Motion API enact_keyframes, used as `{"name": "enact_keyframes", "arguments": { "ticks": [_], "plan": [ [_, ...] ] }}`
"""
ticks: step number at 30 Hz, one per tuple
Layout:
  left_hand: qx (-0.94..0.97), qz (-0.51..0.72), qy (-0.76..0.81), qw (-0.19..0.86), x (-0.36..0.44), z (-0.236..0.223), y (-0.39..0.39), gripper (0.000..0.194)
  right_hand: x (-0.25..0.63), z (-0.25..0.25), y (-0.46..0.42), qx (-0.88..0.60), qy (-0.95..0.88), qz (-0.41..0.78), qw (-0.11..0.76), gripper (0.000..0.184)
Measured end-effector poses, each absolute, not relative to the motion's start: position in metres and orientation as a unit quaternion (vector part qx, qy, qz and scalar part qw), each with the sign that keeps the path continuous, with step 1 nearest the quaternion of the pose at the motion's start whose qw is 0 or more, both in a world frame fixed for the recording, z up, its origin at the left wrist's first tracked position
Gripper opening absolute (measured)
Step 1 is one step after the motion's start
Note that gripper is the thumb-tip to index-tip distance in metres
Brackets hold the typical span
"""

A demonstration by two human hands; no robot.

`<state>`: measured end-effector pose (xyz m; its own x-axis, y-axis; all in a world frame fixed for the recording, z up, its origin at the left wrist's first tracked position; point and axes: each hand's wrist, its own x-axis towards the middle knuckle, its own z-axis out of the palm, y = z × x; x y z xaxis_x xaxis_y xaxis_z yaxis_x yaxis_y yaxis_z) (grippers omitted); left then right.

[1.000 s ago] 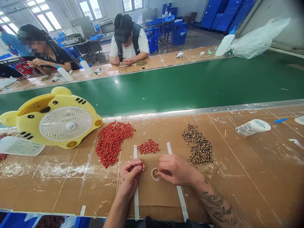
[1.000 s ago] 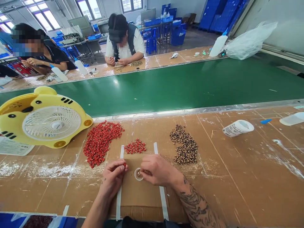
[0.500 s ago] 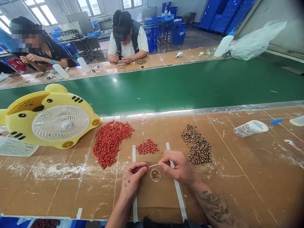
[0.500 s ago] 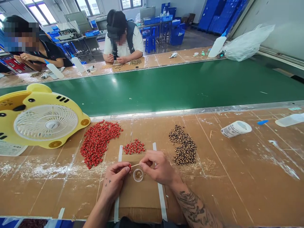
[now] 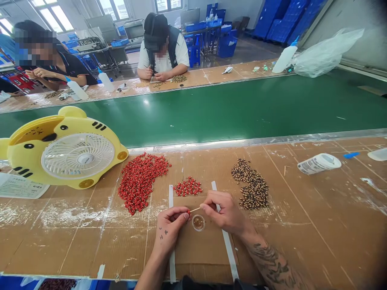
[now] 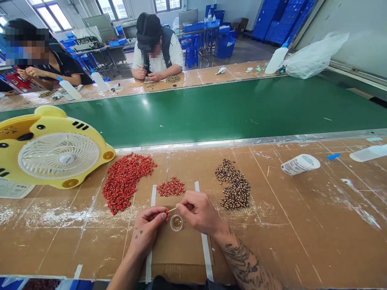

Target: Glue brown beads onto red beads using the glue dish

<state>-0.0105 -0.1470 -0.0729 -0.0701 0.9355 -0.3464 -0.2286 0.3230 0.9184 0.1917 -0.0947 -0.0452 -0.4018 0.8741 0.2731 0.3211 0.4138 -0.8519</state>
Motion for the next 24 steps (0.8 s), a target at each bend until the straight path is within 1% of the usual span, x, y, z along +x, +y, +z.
{"name": "enact_keyframes", "arguments": {
  "ticks": [3,4,7,9,12,15,17,19,21,24],
  "plan": [
    [0.32,0.489,0.541,0.605,-0.011,-0.073,-0.146,0.015,0.198,-0.042,-0.092,-0.391,-0.759,0.369,0.367,0.03],
    [0.319,0.49,0.538,0.607,-0.011,-0.074,-0.146,0.016,0.2,-0.041,-0.091,-0.384,-0.771,0.374,0.344,0.029],
    [0.314,0.49,0.538,0.61,-0.012,-0.076,-0.146,0.019,0.204,-0.037,-0.09,-0.356,-0.821,0.376,0.24,0.028],
    [0.308,0.483,0.549,0.609,-0.014,-0.078,-0.146,0.024,0.206,-0.034,-0.088,-0.355,-0.837,0.364,0.203,0.025],
    [0.308,0.472,0.558,0.609,-0.017,-0.083,-0.146,0.028,0.22,-0.029,-0.082,-0.411,-0.818,0.331,0.228,0.02],
    [0.315,0.468,0.555,0.612,-0.019,-0.088,-0.145,0.03,0.25,-0.026,-0.07,-0.503,-0.791,0.249,0.243,0.015],
    [0.319,0.464,0.558,0.61,-0.02,-0.09,-0.145,0.031,0.272,-0.025,-0.062,-0.539,-0.796,0.186,0.202,0.015],
    [0.322,0.459,0.561,0.609,-0.02,-0.092,-0.145,0.031,0.289,-0.026,-0.055,-0.551,-0.811,0.139,0.139,0.016],
    [0.324,0.455,0.558,0.613,-0.02,-0.093,-0.145,0.031,0.297,-0.029,-0.049,-0.548,-0.825,0.113,0.085,0.016],
    [0.322,0.459,0.553,0.616,-0.021,-0.095,-0.146,0.032,0.298,-0.034,-0.043,-0.536,-0.837,0.106,0.044,0.019]
  ]
}}
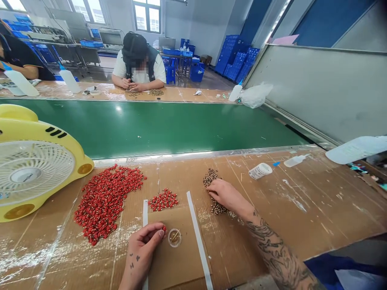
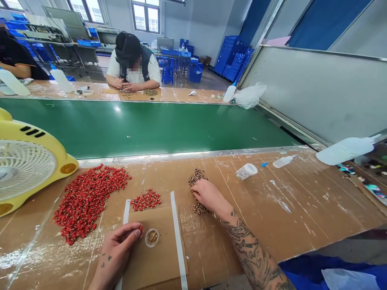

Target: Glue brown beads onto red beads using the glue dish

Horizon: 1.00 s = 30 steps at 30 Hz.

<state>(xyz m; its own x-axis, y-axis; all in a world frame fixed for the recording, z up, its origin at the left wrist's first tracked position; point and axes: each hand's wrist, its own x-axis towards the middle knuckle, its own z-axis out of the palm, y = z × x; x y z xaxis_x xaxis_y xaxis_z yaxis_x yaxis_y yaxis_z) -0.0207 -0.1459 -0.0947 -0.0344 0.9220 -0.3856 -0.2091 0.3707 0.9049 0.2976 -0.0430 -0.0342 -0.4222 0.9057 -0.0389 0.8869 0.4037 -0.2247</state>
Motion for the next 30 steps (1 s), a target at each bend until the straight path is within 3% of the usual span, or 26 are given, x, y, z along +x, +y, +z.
{"name": "enact_keyframes", "arguments": {
  "ticks": [7,13,18,30],
  "plan": [
    [0.342,0.472,0.542,0.605,-0.018,-0.09,-0.147,0.028,0.286,-0.036,-0.043,-0.541,-0.825,0.132,0.096,0.016],
    [0.35,0.492,0.536,0.589,-0.015,-0.088,-0.146,0.02,0.242,-0.039,-0.066,-0.512,-0.699,0.41,0.285,0.014],
    [0.35,0.527,0.52,0.574,-0.012,-0.083,-0.149,0.012,0.194,-0.037,-0.085,-0.451,-0.606,0.556,0.347,0.018],
    [0.436,0.599,0.476,0.475,-0.011,-0.072,-0.154,0.004,0.155,-0.035,-0.105,-0.375,-0.701,0.45,0.407,0.008]
  ]
}}
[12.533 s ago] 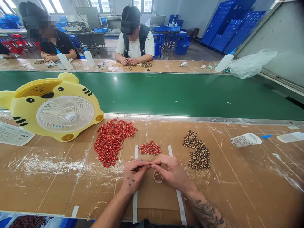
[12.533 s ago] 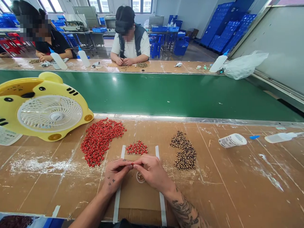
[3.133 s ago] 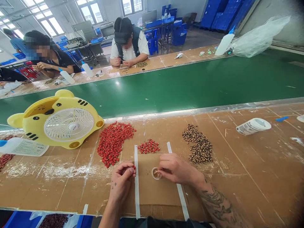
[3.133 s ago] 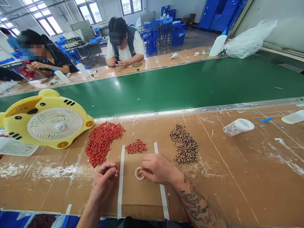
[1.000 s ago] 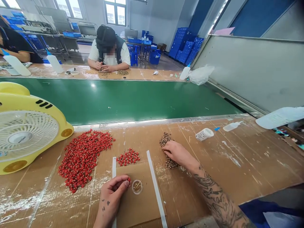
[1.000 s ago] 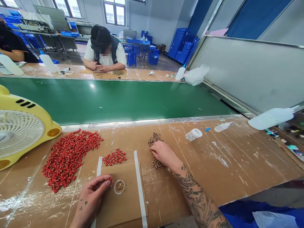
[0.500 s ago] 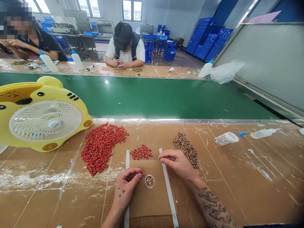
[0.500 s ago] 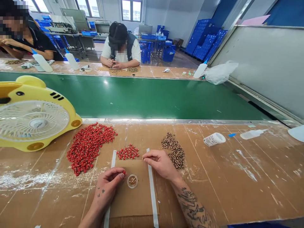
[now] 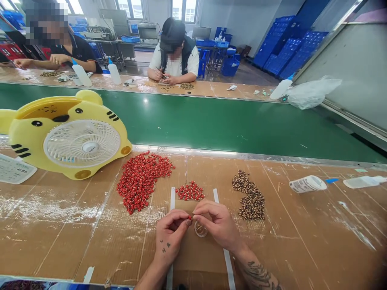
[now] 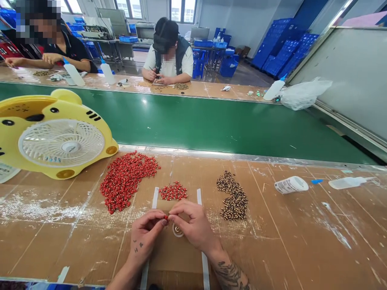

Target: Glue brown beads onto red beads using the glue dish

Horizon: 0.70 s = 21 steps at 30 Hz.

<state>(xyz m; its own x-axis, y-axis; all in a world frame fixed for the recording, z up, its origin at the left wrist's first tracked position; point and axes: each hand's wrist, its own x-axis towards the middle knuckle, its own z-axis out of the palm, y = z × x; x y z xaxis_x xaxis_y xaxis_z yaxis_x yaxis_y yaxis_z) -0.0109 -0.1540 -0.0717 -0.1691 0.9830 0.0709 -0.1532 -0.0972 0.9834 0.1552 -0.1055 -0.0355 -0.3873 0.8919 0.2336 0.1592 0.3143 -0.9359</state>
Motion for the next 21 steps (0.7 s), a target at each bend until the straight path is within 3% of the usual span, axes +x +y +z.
{"name": "enact_keyframes", "arguments": {
  "ticks": [21],
  "plan": [
    [0.505,0.619,0.477,0.366,-0.0161,-0.071,-0.1576,0.014,0.1476,-0.0287,-0.1128,-0.363,-0.767,0.397,0.351,0.011]
  ]
}}
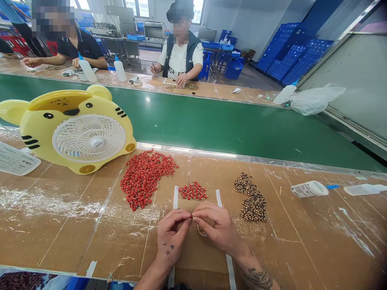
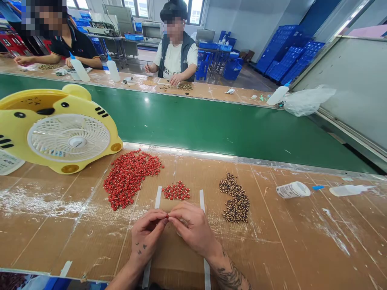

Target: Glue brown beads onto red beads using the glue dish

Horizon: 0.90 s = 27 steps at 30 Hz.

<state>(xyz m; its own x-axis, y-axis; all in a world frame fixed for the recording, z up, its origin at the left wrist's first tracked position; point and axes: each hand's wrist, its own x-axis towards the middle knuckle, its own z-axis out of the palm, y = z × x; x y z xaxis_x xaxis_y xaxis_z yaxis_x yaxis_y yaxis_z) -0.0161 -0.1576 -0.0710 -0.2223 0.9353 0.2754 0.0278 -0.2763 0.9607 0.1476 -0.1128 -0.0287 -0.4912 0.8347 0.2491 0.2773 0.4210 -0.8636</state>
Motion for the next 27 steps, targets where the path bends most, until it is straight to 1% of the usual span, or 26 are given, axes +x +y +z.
{"name": "enact_keyframes", "arguments": {
  "ticks": [7,13,17,23,25,27],
  "plan": [
    [0.496,0.602,0.483,0.398,-0.016,-0.077,-0.161,0.01,0.153,-0.016,-0.101,-0.397,-0.713,0.505,0.281,0.01],
    [0.472,0.597,0.491,0.425,-0.014,-0.078,-0.163,0.007,0.154,-0.013,-0.102,-0.42,-0.697,0.524,0.252,0.01],
    [0.474,0.583,0.505,0.425,-0.015,-0.082,-0.163,0.004,0.15,-0.015,-0.105,-0.428,-0.701,0.511,0.252,0.01],
    [0.481,0.561,0.526,0.421,-0.019,-0.079,-0.157,0.009,0.146,-0.018,-0.104,-0.413,-0.741,0.458,0.265,0.012],
    [0.509,0.532,0.534,0.416,-0.022,-0.072,-0.15,0.009,0.153,-0.019,-0.099,-0.413,-0.752,0.432,0.28,0.012],
    [0.56,0.493,0.542,0.386,-0.025,-0.064,-0.142,0.01,0.165,-0.02,-0.092,-0.431,-0.745,0.404,0.31,0.013]
  ]
}}
